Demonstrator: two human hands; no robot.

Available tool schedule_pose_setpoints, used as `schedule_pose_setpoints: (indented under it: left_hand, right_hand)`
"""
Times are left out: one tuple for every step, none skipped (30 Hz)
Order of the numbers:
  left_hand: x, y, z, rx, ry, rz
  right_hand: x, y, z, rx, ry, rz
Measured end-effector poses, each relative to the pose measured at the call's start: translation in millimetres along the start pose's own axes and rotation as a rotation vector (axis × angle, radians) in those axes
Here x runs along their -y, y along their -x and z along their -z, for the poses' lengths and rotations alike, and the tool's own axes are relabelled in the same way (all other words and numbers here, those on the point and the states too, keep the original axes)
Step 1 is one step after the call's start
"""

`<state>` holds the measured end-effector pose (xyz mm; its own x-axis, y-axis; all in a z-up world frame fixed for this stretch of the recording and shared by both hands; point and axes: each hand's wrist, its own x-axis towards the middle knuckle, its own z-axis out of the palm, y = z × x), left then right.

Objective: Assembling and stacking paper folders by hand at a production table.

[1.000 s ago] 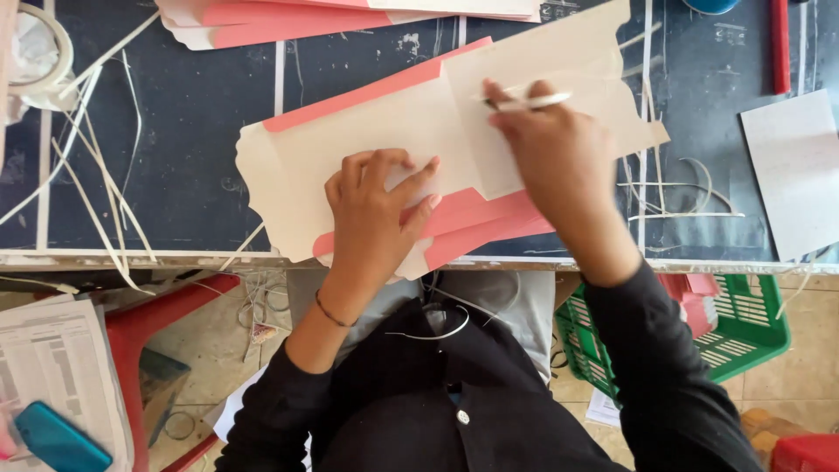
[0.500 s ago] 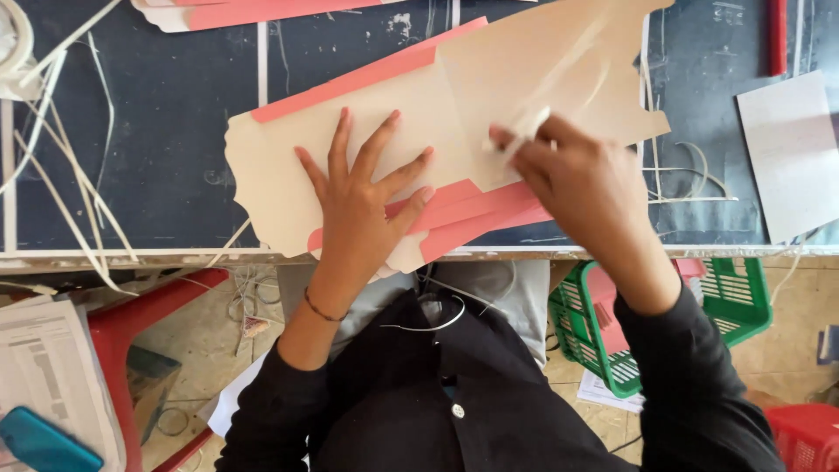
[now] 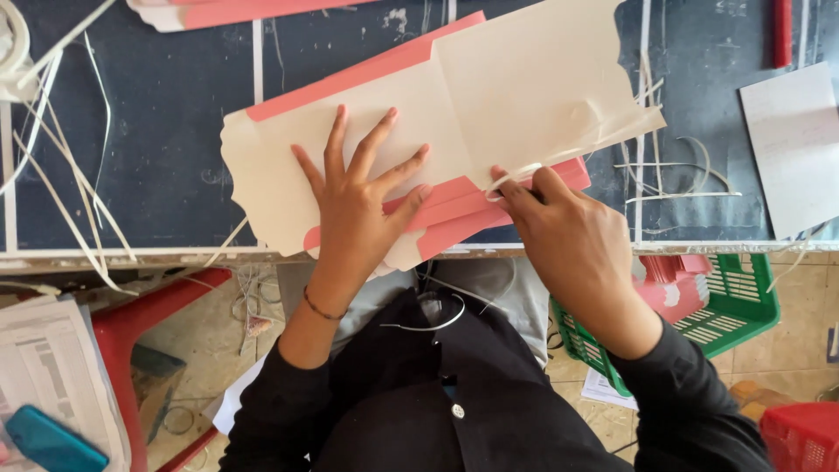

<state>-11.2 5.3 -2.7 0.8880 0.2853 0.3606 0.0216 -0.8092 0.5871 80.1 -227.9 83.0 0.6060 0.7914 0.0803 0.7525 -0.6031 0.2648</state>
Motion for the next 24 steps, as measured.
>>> schedule_pose_setpoints:
  left_hand:
    - [0.5,-0.8,0.5,0.009,0.011,0.007]
    - [0.1,0.8,1.1,0.023,0.024,0.017]
    - [0.6,0.3,3.1,0.028,0.026,0.01]
    - [2.5,-1.0,6.0,0.085,0.045,0.015]
    - [4.7,-2.4,9.3,0.141,0.064,0.02]
    - [10.2,-4.5,15.8,0.14,0.061,0.014]
    - [15.8,-6.5,22.4,0.25,0.088,-0.005]
    - [20.2,-7.6,27.5,0.359,0.119,-0.021]
    - [24.4,-7.6,31.9,0.357,0.121,-0.025]
    - [28.1,-7.6,35.8,0.328,0.063,-0.03]
    - [31.8,-7.5,39.9,0.3,0.005,-0.034]
    - [33.7,-6.4,40.5,0.292,0.006,-0.036]
    - [35.7,-5.3,41.2,0.278,-0.104,0.009]
    - [38.3,-4.5,42.7,0.262,-0.216,0.057]
    - [41.5,-5.1,38.7,0.253,-0.218,0.057]
    - [44.3,-3.2,35.0,0.299,-0.179,0.095]
    - [47.4,-1.0,31.0,0.345,-0.14,0.132]
    - [47.3,0.4,28.8,0.347,-0.143,0.14]
    - [47.0,1.8,26.4,0.339,-0.143,0.125]
    - [46.8,3.0,24.2,0.334,-0.143,0.107]
    - [40.5,3.5,24.3,0.337,-0.147,0.113]
    - [34.7,0.9,23.8,0.363,-0.143,0.137]
    - [28.8,-1.7,23.2,0.388,-0.14,0.161]
    - [23.8,-4.0,22.4,0.391,-0.14,0.16]
  right_hand:
    - [-0.4,-3.7,-2.0,-0.021,0.01,-0.035]
    - [-0.2,-5.1,-3.8,-0.036,0.017,-0.071]
    - [-19.2,-2.8,-3.4,-0.034,0.018,-0.079]
    - [-38.0,-2.5,-3.7,-0.121,0.089,-0.039]
    - [-56.3,-2.2,-3.7,-0.206,0.161,0.002]
    - [-111.2,0.9,-15.3,-0.211,0.162,-0.002]
    - [-159.3,14.4,-33.1,-0.346,0.056,-0.173]
    - [-200.7,37.5,-57.0,-0.488,-0.047,-0.332]
    - [-213.2,36.3,-67.3,-0.491,-0.043,-0.333]
    - [-226.7,34.6,-76.6,-0.524,-0.189,-0.531]
    - [-240.3,32.8,-85.5,-0.544,-0.345,-0.726]
    - [-247.0,29.2,-89.2,-0.551,-0.342,-0.722]
    - [-253.7,25.3,-92.6,-0.564,-0.6,-1.003]
    - [-259.9,19.7,-96.9,-0.551,-0.883,-1.269]
    - [-218.3,5.2,-73.7,-0.558,-0.885,-1.262]
    - [-176.1,-7.0,-48.0,-0.479,-1.265,-1.155]
    - [-133.1,-14.0,-18.3,-0.383,-1.638,-1.02]
    - [-143.9,-8.8,-45.1,-0.373,-1.642,-1.018]
    - [-154.6,-3.6,-72.3,-0.326,-2.058,-0.778]
    - [-164.6,2.8,-99.6,-0.264,-2.451,-0.491]
    - [-156.6,0.1,-95.6,-0.257,-2.456,-0.494]
    - [-150.1,-4.4,-90.9,-0.251,-2.442,-0.387]
    - [-143.8,-8.9,-86.1,-0.247,-2.424,-0.281]
    - [-132.2,-18.7,-83.9,-0.248,-2.425,-0.284]
